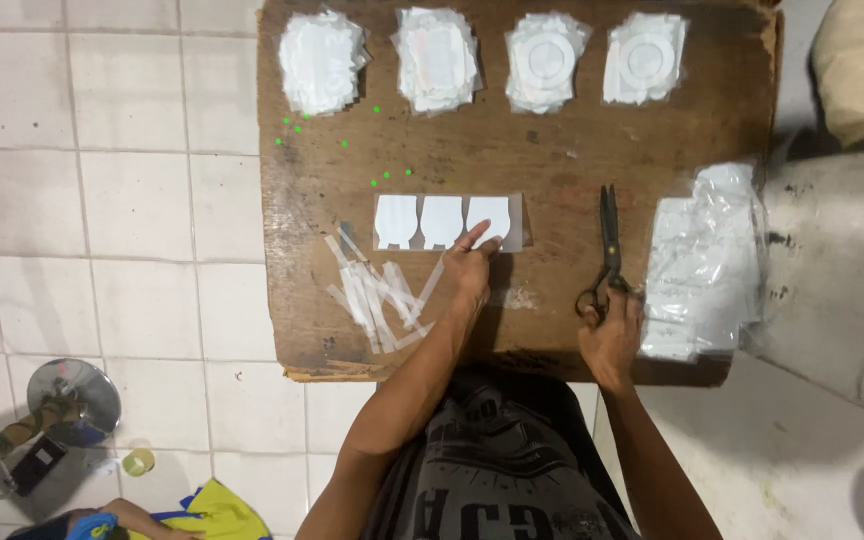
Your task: Cutting sheets of white material into smaller individual pieces using scissors on a wooden table.
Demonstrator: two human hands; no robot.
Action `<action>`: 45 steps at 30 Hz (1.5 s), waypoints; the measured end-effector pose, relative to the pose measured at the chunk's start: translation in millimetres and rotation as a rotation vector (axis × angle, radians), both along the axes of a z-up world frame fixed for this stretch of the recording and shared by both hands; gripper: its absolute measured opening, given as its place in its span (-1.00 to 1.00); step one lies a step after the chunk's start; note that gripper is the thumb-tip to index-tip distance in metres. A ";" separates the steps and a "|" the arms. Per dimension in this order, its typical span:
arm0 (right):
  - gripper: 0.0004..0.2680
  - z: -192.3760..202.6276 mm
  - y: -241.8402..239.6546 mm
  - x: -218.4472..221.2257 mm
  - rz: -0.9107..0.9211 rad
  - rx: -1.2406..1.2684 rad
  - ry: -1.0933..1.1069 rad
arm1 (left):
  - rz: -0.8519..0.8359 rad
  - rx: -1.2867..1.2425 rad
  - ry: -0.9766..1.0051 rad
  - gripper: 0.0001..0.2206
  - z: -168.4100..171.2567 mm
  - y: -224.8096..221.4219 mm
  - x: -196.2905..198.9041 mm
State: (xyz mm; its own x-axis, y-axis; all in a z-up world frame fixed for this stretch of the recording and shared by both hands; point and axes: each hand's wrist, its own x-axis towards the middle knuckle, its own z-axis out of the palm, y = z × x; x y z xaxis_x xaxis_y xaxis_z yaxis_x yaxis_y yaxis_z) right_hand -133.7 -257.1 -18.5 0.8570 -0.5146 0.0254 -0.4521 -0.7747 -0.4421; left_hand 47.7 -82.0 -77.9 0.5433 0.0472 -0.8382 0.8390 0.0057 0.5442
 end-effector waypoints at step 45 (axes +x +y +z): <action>-0.74 14.3 96.6 16.9 -0.439 1.539 0.026 | 0.270 -0.005 -0.098 -0.54 44.6 -17.3 -2.0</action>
State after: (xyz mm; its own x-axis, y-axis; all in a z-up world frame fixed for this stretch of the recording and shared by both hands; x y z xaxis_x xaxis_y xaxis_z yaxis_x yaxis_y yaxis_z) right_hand -116.8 -160.5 -4.2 0.6348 -0.2303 -0.7375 -0.5286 0.5667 -0.6320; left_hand 45.7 -99.3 -33.3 0.5903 0.1971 -0.7827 0.7499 0.2247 0.6222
